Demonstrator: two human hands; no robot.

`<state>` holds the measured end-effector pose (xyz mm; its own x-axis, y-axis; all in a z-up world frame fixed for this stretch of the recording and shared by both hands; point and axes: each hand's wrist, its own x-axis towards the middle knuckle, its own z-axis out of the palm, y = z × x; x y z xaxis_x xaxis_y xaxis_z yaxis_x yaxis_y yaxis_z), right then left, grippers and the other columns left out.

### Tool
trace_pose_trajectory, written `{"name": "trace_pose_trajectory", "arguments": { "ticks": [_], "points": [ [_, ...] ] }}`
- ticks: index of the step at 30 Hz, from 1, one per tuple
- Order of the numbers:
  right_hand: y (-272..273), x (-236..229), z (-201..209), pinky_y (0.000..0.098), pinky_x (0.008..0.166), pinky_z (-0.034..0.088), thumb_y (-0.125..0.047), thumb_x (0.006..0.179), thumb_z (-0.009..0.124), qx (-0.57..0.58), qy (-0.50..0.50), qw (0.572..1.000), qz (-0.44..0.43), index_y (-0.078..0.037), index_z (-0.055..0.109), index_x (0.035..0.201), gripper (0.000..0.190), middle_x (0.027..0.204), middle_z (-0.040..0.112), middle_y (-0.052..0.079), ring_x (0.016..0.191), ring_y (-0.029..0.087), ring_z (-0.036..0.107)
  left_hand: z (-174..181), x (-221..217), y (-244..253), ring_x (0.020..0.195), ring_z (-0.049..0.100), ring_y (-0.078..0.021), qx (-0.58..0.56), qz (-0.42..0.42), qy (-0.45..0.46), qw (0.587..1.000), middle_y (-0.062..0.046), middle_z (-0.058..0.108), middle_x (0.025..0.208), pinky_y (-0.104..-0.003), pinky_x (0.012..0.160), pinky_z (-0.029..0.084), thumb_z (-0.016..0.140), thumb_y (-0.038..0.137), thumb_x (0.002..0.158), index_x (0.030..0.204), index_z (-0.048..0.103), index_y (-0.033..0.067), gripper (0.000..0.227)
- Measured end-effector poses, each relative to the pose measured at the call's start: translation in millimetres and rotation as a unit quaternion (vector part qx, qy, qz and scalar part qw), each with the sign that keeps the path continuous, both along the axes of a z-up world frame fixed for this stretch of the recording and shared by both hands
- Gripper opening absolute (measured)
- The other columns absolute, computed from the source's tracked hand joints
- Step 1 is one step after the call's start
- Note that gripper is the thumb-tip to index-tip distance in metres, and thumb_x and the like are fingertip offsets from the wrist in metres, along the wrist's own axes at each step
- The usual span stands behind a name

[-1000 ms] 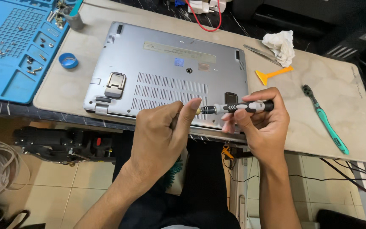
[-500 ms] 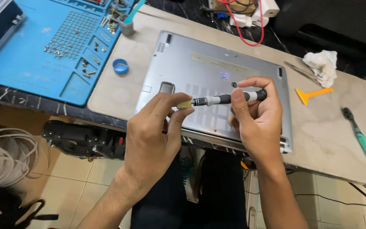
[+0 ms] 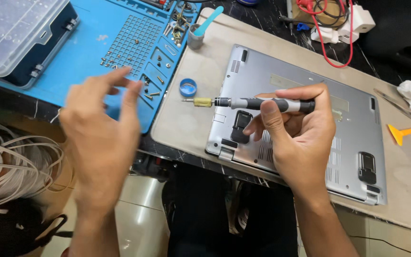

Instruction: The person uses a screwdriver to remove multiple screws from the bottom casing of a laptop. The screws are placed into a blue parts organizer tray. The person systematically works around the laptop base, removing screws from various locations.

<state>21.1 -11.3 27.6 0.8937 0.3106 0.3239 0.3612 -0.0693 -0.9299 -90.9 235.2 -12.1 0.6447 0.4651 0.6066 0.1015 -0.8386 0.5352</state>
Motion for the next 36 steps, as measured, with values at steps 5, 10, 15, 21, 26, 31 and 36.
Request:
{"name": "trace_pose_trajectory", "arguments": {
  "ticks": [5, 10, 15, 21, 26, 31, 36],
  "points": [
    [9.1, -0.6, -2.1, 0.0289, 0.060, 0.063, -0.024, 0.115, 0.075, -0.035, -0.022, 0.997, -0.061, -0.010, 0.048, 0.123, 0.032, 0.103, 0.078, 0.017, 0.066, 0.024, 0.081, -22.0, 11.5, 59.8, 0.096, 0.070, -0.0352, 0.054, 0.043, -0.013, 0.997, -0.021, 0.083, 0.121, -0.054, 0.099, 0.049, 0.087, -0.001, 0.117, 0.131, 0.089, -0.0050, 0.014],
    [8.0, 1.9, -6.1, 0.0304, 0.059, 0.061, -0.024, 0.116, 0.074, -0.033, -0.019, 0.996, -0.084, -0.010, 0.047, 0.125, 0.032, 0.106, 0.078, 0.018, 0.066, 0.024, 0.080, -17.5, 31.5, 58.5, 0.109, 0.065, -0.0461, 0.053, -0.012, -0.021, 0.998, -0.023, 0.078, 0.120, -0.056, 0.096, 0.051, 0.086, 0.001, 0.114, 0.130, 0.090, -0.0028, 0.017],
    [5.5, 3.3, -7.7, 0.0295, 0.063, 0.063, -0.024, 0.116, 0.076, -0.033, -0.015, 0.994, -0.106, -0.010, 0.048, 0.126, 0.033, 0.101, 0.076, 0.016, 0.067, 0.022, 0.080, -27.9, 30.6, 86.5, 0.104, 0.072, -0.0491, 0.084, 0.119, 0.056, 0.988, -0.027, 0.081, 0.115, -0.059, 0.092, 0.055, 0.090, 0.000, 0.107, 0.121, 0.095, 0.0007, 0.015],
    [6.1, 3.1, -7.0, 0.0314, 0.060, 0.065, -0.024, 0.116, 0.074, -0.028, -0.022, 0.995, -0.091, -0.010, 0.047, 0.125, 0.032, 0.103, 0.078, 0.017, 0.065, 0.023, 0.080, -36.0, 29.2, 89.5, 0.100, 0.073, -0.0423, 0.062, 0.083, 0.032, 0.994, -0.021, 0.080, 0.108, -0.055, 0.095, 0.057, 0.101, 0.012, 0.112, 0.114, 0.097, -0.0009, 0.014],
    [1.4, 5.0, -7.7, 0.0302, 0.061, 0.064, -0.024, 0.116, 0.075, -0.024, -0.025, 0.995, -0.096, -0.010, 0.048, 0.125, 0.031, 0.096, 0.075, 0.016, 0.065, 0.023, 0.080, -45.6, 31.9, 97.6, 0.092, 0.077, -0.0361, 0.082, 0.080, -0.005, 0.993, -0.018, 0.081, 0.103, -0.050, 0.087, 0.059, 0.106, 0.008, 0.106, 0.112, 0.099, 0.0012, 0.011],
    [-8.3, 7.3, -10.2, 0.0292, 0.062, 0.063, -0.022, 0.116, 0.075, -0.005, -0.024, 0.994, -0.106, -0.009, 0.049, 0.124, 0.031, 0.097, 0.075, 0.016, 0.065, 0.023, 0.080, -49.0, 29.0, 99.0, 0.088, 0.072, -0.0294, 0.071, 0.056, -0.013, 0.996, -0.018, 0.079, 0.109, -0.042, 0.071, 0.056, 0.106, 0.005, 0.113, 0.118, 0.100, 0.0003, 0.009],
    [-19.7, 7.5, -12.2, 0.0302, 0.061, 0.063, -0.022, 0.115, 0.075, 0.007, -0.020, 0.995, -0.100, -0.009, 0.049, 0.125, 0.031, 0.095, 0.072, 0.015, 0.065, 0.023, 0.080, -51.2, 30.0, 92.4, 0.108, 0.070, -0.0434, 0.118, 0.065, -0.003, 0.991, -0.023, 0.076, 0.116, -0.055, 0.096, 0.056, 0.101, 0.000, 0.113, 0.109, 0.090, -0.0052, 0.013]
  ]
}}
